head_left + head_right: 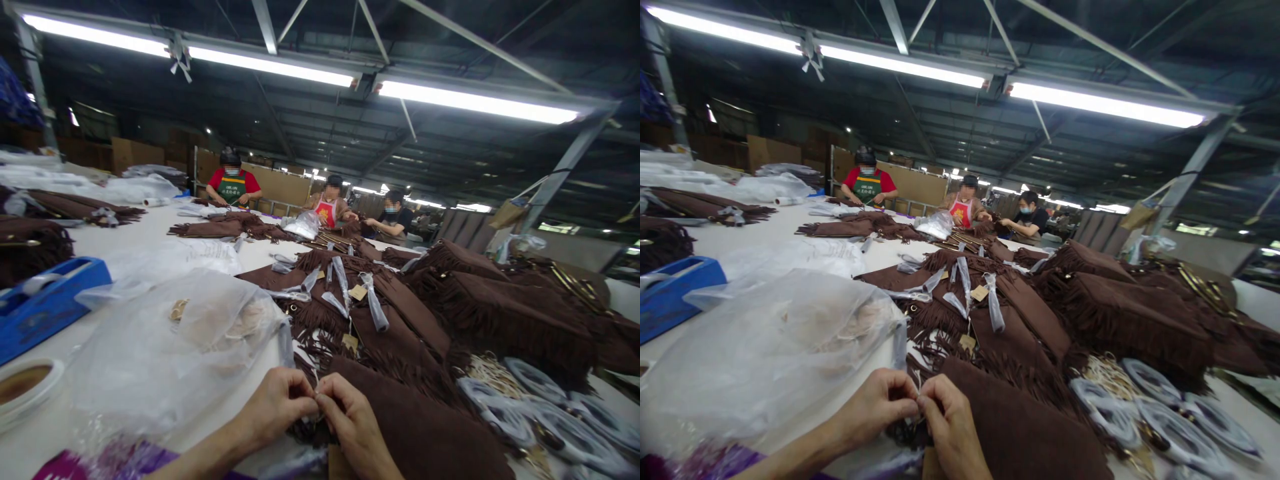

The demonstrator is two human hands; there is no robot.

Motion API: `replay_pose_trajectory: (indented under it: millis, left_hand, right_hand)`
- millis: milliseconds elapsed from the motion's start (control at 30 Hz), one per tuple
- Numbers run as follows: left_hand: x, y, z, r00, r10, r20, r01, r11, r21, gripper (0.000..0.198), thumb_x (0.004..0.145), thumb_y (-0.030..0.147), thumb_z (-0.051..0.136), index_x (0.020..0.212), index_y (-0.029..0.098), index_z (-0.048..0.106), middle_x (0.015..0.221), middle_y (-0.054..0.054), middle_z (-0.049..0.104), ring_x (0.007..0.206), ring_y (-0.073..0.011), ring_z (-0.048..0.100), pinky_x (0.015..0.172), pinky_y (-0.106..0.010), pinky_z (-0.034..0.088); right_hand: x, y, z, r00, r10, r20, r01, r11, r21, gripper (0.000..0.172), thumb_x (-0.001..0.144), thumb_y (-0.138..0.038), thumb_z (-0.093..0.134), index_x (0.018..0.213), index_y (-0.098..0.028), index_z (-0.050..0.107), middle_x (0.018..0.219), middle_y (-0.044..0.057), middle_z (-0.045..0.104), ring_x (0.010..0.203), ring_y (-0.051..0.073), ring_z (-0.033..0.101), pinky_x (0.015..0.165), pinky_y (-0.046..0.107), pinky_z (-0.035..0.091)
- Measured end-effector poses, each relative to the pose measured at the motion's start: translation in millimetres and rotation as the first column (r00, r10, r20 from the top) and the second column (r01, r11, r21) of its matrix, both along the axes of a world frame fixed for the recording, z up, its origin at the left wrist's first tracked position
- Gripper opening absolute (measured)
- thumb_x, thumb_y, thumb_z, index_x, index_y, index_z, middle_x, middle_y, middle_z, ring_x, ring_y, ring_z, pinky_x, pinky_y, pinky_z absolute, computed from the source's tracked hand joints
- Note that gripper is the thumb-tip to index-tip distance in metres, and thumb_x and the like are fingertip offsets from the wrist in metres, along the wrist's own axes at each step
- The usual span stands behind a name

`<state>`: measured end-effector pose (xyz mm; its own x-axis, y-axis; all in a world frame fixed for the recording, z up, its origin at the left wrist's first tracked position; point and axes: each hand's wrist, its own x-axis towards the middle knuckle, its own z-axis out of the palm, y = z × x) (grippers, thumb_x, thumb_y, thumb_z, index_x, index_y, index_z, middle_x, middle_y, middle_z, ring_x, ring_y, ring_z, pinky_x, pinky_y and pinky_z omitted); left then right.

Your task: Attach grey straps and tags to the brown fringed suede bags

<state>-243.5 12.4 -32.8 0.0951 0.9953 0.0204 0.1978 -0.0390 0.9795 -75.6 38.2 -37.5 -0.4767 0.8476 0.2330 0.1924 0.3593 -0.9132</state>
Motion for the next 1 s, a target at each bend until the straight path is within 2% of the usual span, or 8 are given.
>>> replay_pose_trajectory:
  millis: [200,300,367,533,733,867,1000]
  left_hand:
    - [6.3,-0.3,-3.5,0.997,0.032,0.064,-0.03,0.999,-0.035,0.012,0.059,0.024,0.065,0.061,0.013,0.067,0.056,0.002,0.058,0.057,-0.0119,0.047,0.055,-0.023,0.035]
    - [11.6,-3.0,-6.9,0.999,0.025,0.041,-0.025,1.0,-0.001,0.011,0.06,0.024,0.06,0.055,0.014,0.06,0.052,0.004,0.052,0.055,-0.0111,0.044,0.053,-0.022,0.032]
    - [13.4,-4.2,-8.0,0.999,0.034,0.018,-0.035,0.999,0.036,0.012,0.061,0.023,0.058,0.053,0.015,0.057,0.052,0.004,0.05,0.055,-0.0108,0.043,0.052,-0.022,0.032]
    - [7.4,-0.5,-1.4,0.999,0.039,0.039,-0.04,0.999,0.026,0.018,0.066,0.029,0.057,0.055,0.015,0.057,0.052,0.004,0.049,0.055,-0.0115,0.042,0.053,-0.023,0.032]
    - [-1.2,0.8,10.7,0.989,0.128,-0.072,-0.115,0.981,0.158,0.019,0.072,0.029,0.056,0.058,0.016,0.059,0.059,0.002,0.053,0.063,-0.014,0.047,0.06,-0.023,0.035]
    - [0.2,-1.6,10.0,0.99,0.111,-0.085,-0.096,0.982,0.162,0.02,0.072,0.029,0.058,0.057,0.016,0.059,0.059,0.001,0.054,0.063,-0.0146,0.049,0.06,-0.024,0.035]
    - [1.6,-0.5,4.9,0.991,0.106,-0.076,-0.094,0.985,0.148,0.02,0.072,0.03,0.06,0.059,0.015,0.061,0.059,0.001,0.055,0.063,-0.0146,0.049,0.059,-0.024,0.035]
  right_hand:
    - [-2.9,-2.8,-0.5,0.999,-0.032,0.035,0.026,0.986,0.162,0.022,0.089,-0.03,0.05,0.069,-0.021,0.051,0.076,0.0,0.053,0.072,0.016,0.051,0.067,0.027,0.04]
    - [-3.5,-2.6,-2.4,0.999,-0.024,0.03,0.018,0.981,0.196,0.023,0.09,-0.029,0.049,0.068,-0.022,0.049,0.076,0.0,0.053,0.073,0.017,0.052,0.068,0.027,0.041]
    - [-3.4,-2.4,-3.3,0.999,-0.036,0.034,0.03,0.984,0.176,0.024,0.09,-0.032,0.049,0.069,-0.022,0.049,0.074,-0.001,0.052,0.07,0.016,0.051,0.065,0.026,0.04]
    - [-0.3,-3.7,-0.3,0.998,-0.056,0.026,0.056,0.998,-0.021,0.028,0.093,-0.043,0.045,0.078,-0.022,0.054,0.06,-0.006,0.045,0.054,0.014,0.044,0.053,0.025,0.036]
    - [-1.2,-4.9,5.8,0.996,-0.039,0.079,0.034,0.997,0.065,0.01,0.08,-0.027,0.056,0.074,-0.02,0.058,0.073,-0.001,0.054,0.067,0.016,0.05,0.063,0.027,0.039]
    - [-4.2,-3.6,3.3,0.996,-0.054,0.07,0.052,0.998,0.027,0.013,0.08,-0.03,0.058,0.074,-0.019,0.063,0.074,0.001,0.057,0.07,0.018,0.053,0.064,0.028,0.039]
    - [-5.5,-2.4,-0.4,0.996,-0.065,0.064,0.065,0.998,0.008,0.018,0.079,-0.033,0.059,0.069,-0.018,0.062,0.07,0.001,0.057,0.068,0.018,0.052,0.063,0.028,0.039]
